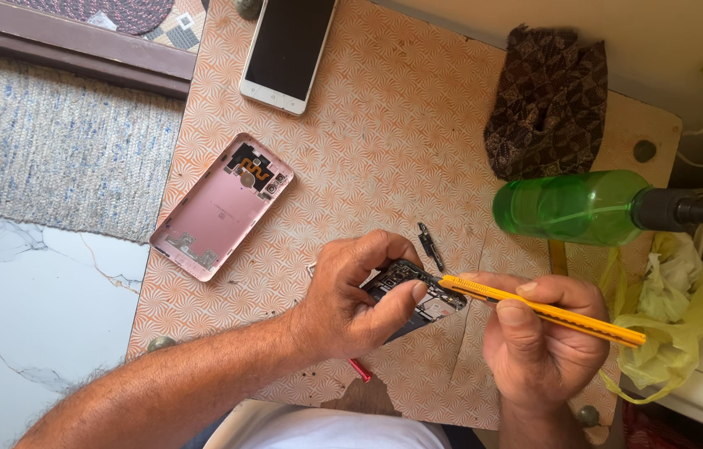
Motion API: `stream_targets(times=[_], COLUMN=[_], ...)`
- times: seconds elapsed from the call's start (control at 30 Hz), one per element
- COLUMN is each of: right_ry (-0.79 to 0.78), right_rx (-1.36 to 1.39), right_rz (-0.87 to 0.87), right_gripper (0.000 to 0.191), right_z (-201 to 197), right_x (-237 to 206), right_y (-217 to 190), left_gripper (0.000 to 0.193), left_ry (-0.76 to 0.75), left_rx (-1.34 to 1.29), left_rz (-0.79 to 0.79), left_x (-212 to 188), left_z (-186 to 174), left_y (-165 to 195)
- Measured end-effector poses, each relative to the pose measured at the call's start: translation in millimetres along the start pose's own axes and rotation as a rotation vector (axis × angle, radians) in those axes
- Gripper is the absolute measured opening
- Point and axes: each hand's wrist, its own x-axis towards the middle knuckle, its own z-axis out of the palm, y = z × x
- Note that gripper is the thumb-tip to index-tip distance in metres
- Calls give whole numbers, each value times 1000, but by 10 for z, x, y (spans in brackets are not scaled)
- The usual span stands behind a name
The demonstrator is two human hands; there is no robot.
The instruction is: The person disassembles a smartphone on a patterned tabletop, using a red screwdriver to remove screws and a yellow plastic pry tool to separate internal components. They handle the battery, motherboard, and SIM tray, then reassemble parts and secure them with screws.
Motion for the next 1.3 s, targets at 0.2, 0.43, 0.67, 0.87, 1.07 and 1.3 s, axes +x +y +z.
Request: stream_targets(times=[0.2,0.43,0.67,0.87,1.07,1.3], right_ry=[30,22,20,15,-1,8], right_rx=[17,-67,-93,-86,-51,-68], right_rz=[-11,-17,-20,-23,-45,-56], right_gripper=[16,18,19,18,17,16], right_z=[26,20,0,-4,10,-6], right_x=[-23,-32,-39,-34,-25,-36], right_y=[-9,-16,-21,-22,-3,7], left_gripper=[20,19,20,19,17,17], left_ry=[-11,-7,-10,2,-9,-9], left_rx=[4,-2,-7,-4,-23,-18], left_rz=[8,-5,-25,2,4,-3], left_x=[0,-4,3,13,20,24], left_z=[-2,1,6,14,-1,-3], left_y=[-11,8,13,17,34,43])
